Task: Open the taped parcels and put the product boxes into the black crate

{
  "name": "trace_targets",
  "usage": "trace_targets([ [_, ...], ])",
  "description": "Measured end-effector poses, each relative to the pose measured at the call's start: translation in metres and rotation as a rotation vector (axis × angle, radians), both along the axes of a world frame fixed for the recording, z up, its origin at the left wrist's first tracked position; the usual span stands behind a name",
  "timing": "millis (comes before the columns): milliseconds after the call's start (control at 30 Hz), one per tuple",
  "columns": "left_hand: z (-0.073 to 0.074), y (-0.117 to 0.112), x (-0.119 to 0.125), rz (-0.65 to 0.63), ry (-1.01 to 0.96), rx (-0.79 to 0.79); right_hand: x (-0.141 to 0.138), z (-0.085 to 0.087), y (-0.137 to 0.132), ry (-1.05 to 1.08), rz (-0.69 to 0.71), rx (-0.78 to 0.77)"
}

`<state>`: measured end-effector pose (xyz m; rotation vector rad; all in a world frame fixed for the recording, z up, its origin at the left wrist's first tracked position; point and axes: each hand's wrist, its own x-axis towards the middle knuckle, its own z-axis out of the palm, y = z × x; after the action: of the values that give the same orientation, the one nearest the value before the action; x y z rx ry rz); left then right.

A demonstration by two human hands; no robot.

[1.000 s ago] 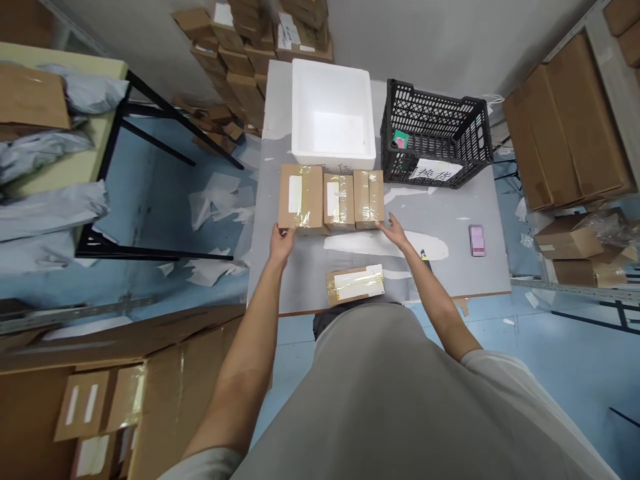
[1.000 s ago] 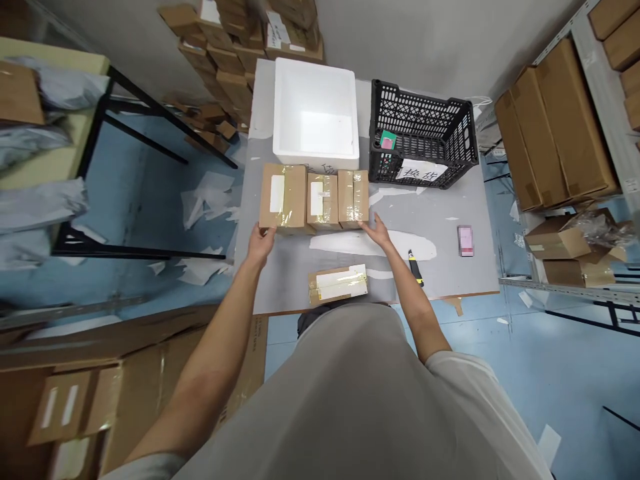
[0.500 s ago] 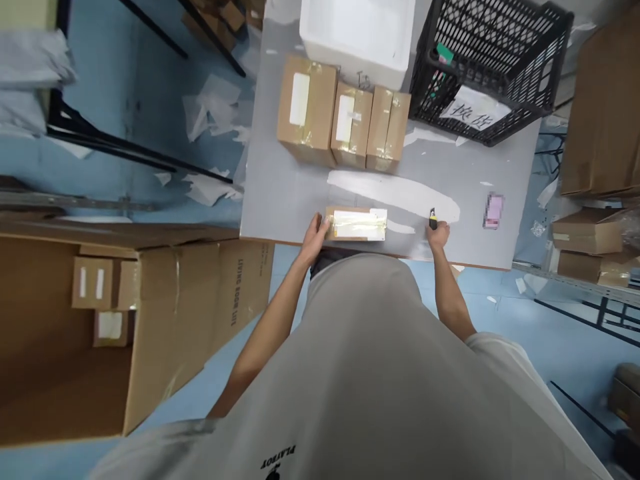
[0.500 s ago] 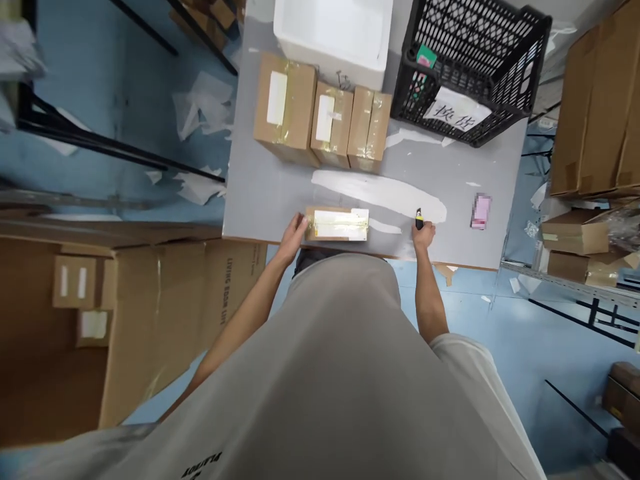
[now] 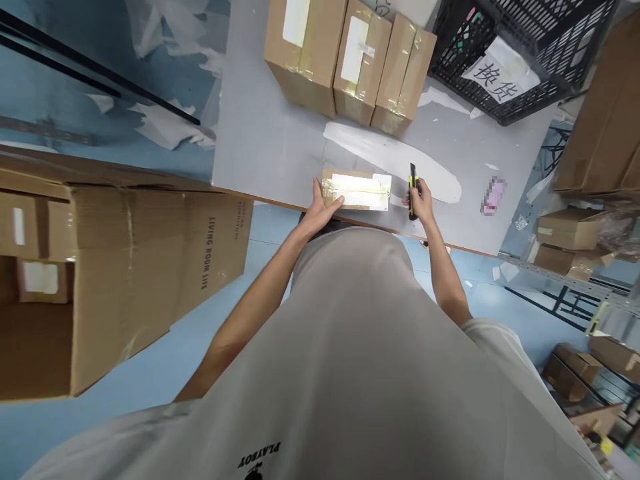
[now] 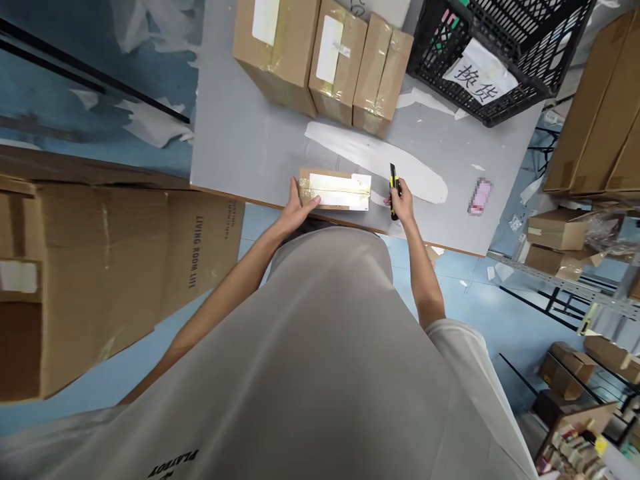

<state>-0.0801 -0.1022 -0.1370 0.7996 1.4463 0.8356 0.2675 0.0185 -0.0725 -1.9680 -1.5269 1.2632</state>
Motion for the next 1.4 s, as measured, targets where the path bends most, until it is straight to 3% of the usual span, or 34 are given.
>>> trace_targets([
  [100, 0.002, -0.003, -0.011, -0.043, 0.061, 0.132, -0.028, 0.03, 0.002, -0.027, 0.223, 0.023],
  [267, 0.007, 0.004, -0.035, -0.135, 0.206, 0.246, -0.082, 0.087, 0.006, -0.226, 0.749, 0.031],
  [367, 0.007, 0.008, -0.04, -0.184, 0.21, 0.277, -0.118, 0.1, 0.008, -0.353, 1.031, 0.032],
  [467, 0.007, 0.008, -0.04, -0.216, 0.162, 0.296, -0.146, 0.1, 0.008, -0.46, 1.19, 0.01],
  [833, 0.0, 0.009, -0.04, -0.249, 0.044, 0.31, -0.18, 0.111, 0.014, -0.656, 1.291, -0.112],
  [1167, 0.005, 0.01, -0.038, -0.225, -0.02, 0.281, -0.189, 0.122, 0.019, -0.743, 1.341, -0.171],
  [1400, 0.007, 0.009, -0.039, -0.191, -0.047, 0.268, -0.211, 0.129, 0.008, -0.861, 1.355, -0.179],
])
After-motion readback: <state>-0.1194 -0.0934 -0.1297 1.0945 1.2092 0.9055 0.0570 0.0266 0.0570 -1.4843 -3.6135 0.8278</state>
